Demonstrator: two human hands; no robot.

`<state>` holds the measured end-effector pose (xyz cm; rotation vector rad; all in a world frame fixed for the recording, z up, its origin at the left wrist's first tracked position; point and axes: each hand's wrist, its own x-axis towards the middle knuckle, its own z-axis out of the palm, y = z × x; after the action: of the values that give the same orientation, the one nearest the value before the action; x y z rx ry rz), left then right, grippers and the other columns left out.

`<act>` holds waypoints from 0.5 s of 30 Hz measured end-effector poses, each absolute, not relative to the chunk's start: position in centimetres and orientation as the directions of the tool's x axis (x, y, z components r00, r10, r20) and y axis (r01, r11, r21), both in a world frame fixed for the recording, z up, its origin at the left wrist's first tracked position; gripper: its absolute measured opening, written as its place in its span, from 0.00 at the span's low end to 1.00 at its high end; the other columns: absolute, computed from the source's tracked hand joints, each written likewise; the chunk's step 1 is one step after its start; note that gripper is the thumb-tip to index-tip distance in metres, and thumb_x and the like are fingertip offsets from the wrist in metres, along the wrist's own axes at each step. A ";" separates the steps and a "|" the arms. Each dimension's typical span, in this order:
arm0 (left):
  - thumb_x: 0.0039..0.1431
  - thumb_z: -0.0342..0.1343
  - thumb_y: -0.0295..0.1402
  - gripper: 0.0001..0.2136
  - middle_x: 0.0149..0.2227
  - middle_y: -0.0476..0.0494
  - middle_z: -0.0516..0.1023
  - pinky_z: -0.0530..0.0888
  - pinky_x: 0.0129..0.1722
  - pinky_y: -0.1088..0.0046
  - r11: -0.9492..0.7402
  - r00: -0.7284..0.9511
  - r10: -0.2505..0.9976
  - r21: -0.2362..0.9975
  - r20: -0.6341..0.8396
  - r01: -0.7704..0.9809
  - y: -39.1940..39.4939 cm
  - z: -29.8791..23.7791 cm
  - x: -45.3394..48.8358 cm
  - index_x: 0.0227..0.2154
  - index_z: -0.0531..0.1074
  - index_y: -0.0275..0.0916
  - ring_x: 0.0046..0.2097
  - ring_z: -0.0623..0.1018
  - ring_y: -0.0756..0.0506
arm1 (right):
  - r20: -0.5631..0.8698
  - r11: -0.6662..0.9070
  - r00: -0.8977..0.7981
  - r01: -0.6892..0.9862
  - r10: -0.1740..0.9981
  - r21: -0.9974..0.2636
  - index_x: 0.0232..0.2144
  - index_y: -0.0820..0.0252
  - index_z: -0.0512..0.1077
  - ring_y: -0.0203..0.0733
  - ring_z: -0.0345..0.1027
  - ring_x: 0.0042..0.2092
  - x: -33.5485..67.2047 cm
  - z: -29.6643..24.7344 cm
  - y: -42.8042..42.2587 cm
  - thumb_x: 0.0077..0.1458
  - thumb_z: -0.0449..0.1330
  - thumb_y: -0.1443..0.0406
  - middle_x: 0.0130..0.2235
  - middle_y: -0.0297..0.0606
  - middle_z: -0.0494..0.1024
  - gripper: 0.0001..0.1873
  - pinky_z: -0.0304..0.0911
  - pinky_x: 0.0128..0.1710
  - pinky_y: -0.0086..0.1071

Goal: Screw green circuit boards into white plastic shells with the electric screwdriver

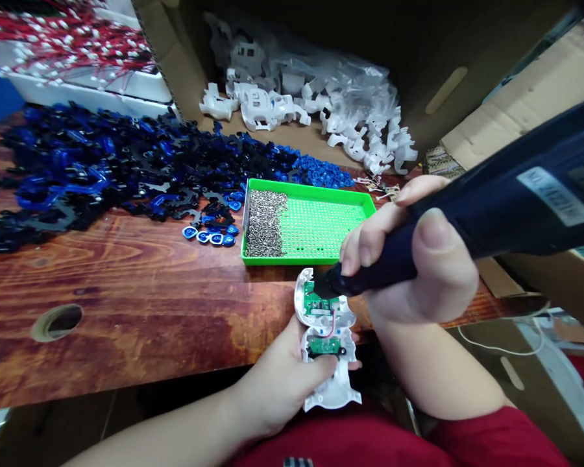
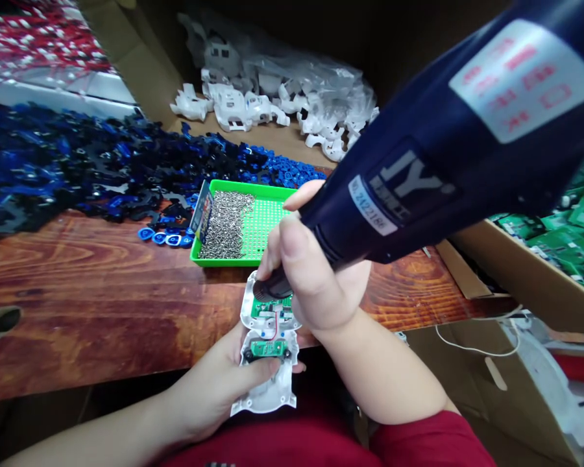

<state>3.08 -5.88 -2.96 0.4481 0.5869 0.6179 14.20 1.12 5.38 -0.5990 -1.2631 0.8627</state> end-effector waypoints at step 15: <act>0.47 0.61 0.28 0.24 0.46 0.37 0.74 0.72 0.39 0.65 0.733 0.668 0.625 0.598 -0.404 -0.324 -5.6 -2.4 3.0 0.48 0.60 0.38 0.40 0.78 0.42 | 0.574 0.586 0.119 -0.213 0.810 -0.782 0.31 0.57 0.59 0.34 0.59 0.14 14.3 5.6 0.4 0.50 0.57 0.62 0.16 0.24 0.63 0.09 0.58 0.14 0.31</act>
<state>3.03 -5.61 -2.42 0.5131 0.6362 0.5620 14.27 0.39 5.60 -0.6013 -1.2339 0.8178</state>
